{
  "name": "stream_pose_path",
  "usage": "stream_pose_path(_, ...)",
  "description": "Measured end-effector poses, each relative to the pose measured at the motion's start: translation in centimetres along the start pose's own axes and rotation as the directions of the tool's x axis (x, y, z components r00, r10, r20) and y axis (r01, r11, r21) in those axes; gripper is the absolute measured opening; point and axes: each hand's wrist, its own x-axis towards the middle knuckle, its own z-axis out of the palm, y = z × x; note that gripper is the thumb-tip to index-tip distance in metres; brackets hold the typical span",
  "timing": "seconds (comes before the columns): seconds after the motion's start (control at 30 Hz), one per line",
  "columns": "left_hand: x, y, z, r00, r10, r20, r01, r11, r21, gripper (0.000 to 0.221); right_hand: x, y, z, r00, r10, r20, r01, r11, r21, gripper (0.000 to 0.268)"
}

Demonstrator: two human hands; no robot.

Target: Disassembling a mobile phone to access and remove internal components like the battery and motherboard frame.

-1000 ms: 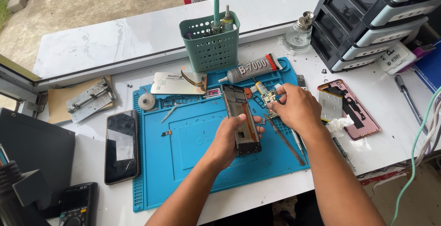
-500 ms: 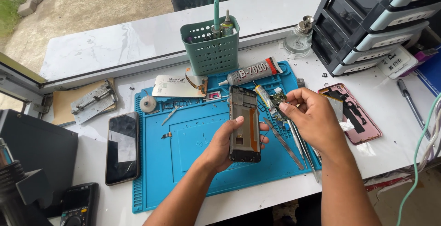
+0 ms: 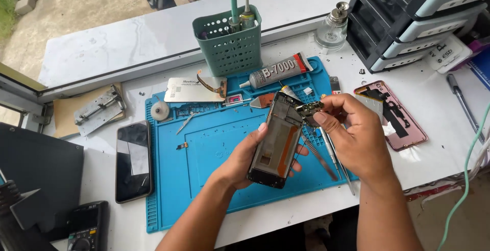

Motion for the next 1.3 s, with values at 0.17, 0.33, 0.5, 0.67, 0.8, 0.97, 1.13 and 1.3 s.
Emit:
stream_pose_path(0.17,-0.1,-0.3,0.0,0.998,-0.031,0.055,0.031,1.0,-0.001,0.09,-0.4,0.1,0.4,0.996,-0.089,0.022,0.086,0.991,0.099,0.012)
stream_pose_path(0.33,-0.3,-0.2,0.2,0.996,-0.056,0.065,0.056,0.998,0.001,0.09,-0.7,0.1,0.5,0.992,-0.115,0.045,0.108,0.986,0.13,0.012)
stream_pose_path(0.5,-0.2,-0.5,0.0,0.994,-0.087,0.072,0.086,0.996,0.014,0.09,-0.8,-0.1,0.2,0.99,-0.113,0.08,0.102,0.986,0.135,0.013)
stream_pose_path(0.67,-0.2,-1.0,-0.5,0.991,-0.103,0.085,0.103,0.995,0.002,0.085,-0.7,-0.8,-0.1,0.986,-0.135,0.103,0.125,0.987,0.099,0.013)
stream_pose_path(0.8,-0.3,-0.7,-0.2,0.99,-0.115,0.086,0.114,0.993,0.012,0.085,-0.8,-1.5,-0.3,0.981,-0.154,0.119,0.147,0.987,0.061,0.013)
stream_pose_path(0.97,0.1,-0.5,-0.3,0.98,-0.158,0.12,0.153,0.987,0.052,0.086,-0.7,-1.8,-0.4,0.975,-0.192,0.113,0.191,0.981,0.021,0.014)
stream_pose_path(1.13,0.3,-0.6,0.4,0.974,-0.199,0.107,0.198,0.98,0.019,0.086,-1.1,-1.4,-0.1,0.975,-0.212,0.07,0.215,0.976,-0.042,0.013)
stream_pose_path(1.3,0.3,-1.6,-0.2,0.98,-0.197,0.035,0.197,0.98,-0.016,0.081,-1.7,-0.8,0.9,0.957,-0.29,0.006,0.288,0.946,-0.148,0.014)
